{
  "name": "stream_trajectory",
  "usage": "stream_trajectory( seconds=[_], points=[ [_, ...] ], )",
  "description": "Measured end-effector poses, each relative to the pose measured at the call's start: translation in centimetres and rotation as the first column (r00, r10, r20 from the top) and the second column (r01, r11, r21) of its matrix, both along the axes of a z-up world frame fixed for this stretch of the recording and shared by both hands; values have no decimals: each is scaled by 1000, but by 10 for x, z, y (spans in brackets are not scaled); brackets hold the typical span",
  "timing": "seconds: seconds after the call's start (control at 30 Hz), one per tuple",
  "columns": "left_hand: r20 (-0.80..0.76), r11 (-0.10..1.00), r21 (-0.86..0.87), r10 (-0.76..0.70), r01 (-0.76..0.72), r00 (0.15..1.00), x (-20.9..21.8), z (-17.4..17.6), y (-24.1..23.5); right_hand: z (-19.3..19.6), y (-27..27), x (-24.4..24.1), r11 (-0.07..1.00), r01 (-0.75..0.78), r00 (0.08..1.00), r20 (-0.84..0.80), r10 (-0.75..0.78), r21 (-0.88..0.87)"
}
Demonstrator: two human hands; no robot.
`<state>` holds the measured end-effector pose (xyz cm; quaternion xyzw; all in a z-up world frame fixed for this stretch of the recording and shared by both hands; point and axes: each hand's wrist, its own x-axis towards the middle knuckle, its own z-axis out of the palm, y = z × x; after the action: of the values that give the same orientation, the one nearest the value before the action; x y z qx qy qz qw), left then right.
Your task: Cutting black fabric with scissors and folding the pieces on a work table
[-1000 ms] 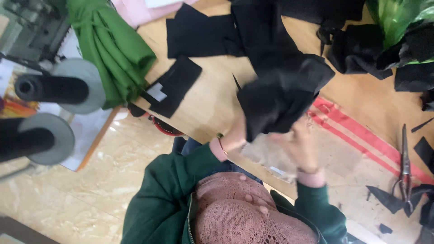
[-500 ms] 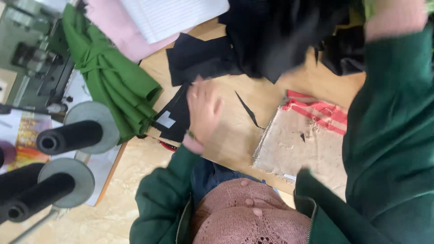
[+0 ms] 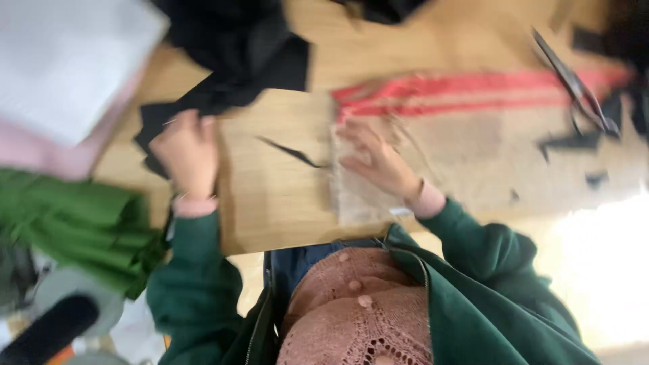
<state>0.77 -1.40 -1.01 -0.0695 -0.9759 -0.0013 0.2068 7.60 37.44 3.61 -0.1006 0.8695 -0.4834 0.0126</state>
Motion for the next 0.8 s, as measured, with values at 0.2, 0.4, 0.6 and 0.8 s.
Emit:
stream_trajectory(
  seconds=[0.2, 0.4, 0.6, 0.8],
  points=[
    [654, 209, 754, -153, -623, 741, 48, 156, 140, 32, 90, 134, 889, 371, 839, 507, -198, -267],
    [578, -16, 579, -696, -815, 425, 96, 112, 333, 24, 150, 167, 365, 539, 822, 568, -35, -759],
    [144, 244, 952, -889, 183, 436, 96, -11, 437, -11, 258, 156, 261, 679, 732, 659, -172, -686],
    [476, -92, 747, -617, -659, 626, 110, 17, 476, -33, 333, 142, 416, 694, 707, 664, -244, -587]
  ],
)
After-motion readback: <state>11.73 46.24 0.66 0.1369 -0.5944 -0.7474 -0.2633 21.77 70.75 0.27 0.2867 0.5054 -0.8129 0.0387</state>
